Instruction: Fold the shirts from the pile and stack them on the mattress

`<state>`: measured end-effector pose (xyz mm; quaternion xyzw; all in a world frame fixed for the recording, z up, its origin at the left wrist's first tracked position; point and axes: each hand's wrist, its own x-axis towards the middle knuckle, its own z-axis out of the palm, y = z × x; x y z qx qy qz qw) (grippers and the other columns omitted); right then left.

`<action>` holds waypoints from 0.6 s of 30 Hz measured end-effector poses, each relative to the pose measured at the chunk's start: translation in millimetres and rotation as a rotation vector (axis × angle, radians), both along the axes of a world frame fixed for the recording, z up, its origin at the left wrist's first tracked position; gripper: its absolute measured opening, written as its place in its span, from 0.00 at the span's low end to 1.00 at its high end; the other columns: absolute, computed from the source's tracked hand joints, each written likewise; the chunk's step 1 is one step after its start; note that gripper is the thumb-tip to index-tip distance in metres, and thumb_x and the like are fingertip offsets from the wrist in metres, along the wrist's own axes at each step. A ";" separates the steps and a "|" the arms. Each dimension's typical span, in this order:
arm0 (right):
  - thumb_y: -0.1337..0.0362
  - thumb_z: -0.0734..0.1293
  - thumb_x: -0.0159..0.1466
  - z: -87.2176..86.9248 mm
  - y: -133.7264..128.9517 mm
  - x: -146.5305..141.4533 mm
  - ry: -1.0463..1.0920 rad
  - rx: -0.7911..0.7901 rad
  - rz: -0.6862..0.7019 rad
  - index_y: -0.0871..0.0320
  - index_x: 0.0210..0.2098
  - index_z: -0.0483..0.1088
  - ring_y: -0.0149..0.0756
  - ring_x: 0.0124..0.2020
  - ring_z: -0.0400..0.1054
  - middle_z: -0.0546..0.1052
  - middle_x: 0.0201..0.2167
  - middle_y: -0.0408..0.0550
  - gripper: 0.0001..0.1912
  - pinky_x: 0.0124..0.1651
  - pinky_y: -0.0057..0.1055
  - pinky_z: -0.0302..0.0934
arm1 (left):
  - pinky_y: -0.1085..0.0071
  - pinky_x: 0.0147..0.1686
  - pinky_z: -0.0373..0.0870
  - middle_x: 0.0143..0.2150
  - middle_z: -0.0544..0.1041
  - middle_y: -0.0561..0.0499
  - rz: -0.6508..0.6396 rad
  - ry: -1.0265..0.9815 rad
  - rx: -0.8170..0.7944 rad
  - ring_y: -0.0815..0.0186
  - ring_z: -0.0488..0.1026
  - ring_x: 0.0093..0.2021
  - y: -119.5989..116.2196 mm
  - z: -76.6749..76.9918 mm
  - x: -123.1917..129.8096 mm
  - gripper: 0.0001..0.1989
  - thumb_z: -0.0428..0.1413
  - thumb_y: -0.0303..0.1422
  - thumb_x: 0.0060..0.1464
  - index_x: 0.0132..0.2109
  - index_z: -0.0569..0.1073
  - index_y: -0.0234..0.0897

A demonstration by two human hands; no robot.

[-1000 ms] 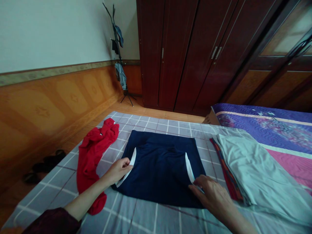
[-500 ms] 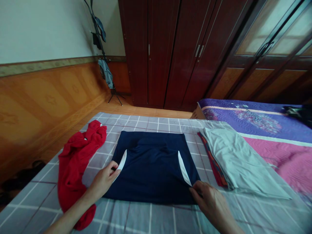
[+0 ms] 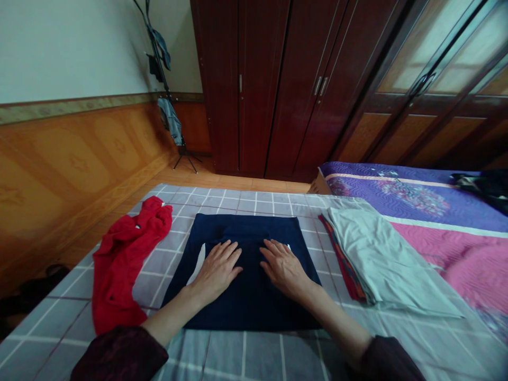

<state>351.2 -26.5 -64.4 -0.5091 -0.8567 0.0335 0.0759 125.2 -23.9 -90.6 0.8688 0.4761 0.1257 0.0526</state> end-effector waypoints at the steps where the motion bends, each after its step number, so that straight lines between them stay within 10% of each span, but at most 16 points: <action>1: 0.62 0.60 0.65 -8.8 4.2 -0.5 -0.019 0.006 -0.037 0.62 0.57 0.65 0.53 0.61 0.56 0.62 0.61 0.58 0.22 0.60 0.49 0.53 | 0.49 0.61 0.52 0.64 0.61 0.42 0.009 0.034 -0.009 0.52 0.55 0.64 3.4 -5.8 1.2 0.23 0.48 0.40 0.61 0.61 0.63 0.37; 7: 0.49 0.58 0.65 -44.4 5.9 14.7 -0.042 0.056 -0.156 0.58 0.65 0.53 0.54 0.65 0.46 0.54 0.66 0.58 0.33 0.63 0.52 0.45 | 0.44 0.63 0.44 0.70 0.47 0.45 0.006 0.123 -0.002 0.53 0.43 0.68 6.2 -16.9 -7.0 0.32 0.46 0.47 0.61 0.67 0.49 0.44; 18: 0.48 0.58 0.65 -42.8 0.4 22.2 -0.055 0.093 -0.119 0.63 0.64 0.53 0.54 0.66 0.42 0.51 0.66 0.61 0.35 0.64 0.53 0.43 | 0.44 0.63 0.41 0.70 0.45 0.47 -0.003 0.119 0.009 0.51 0.39 0.69 5.6 -18.3 -10.4 0.34 0.46 0.48 0.61 0.68 0.44 0.46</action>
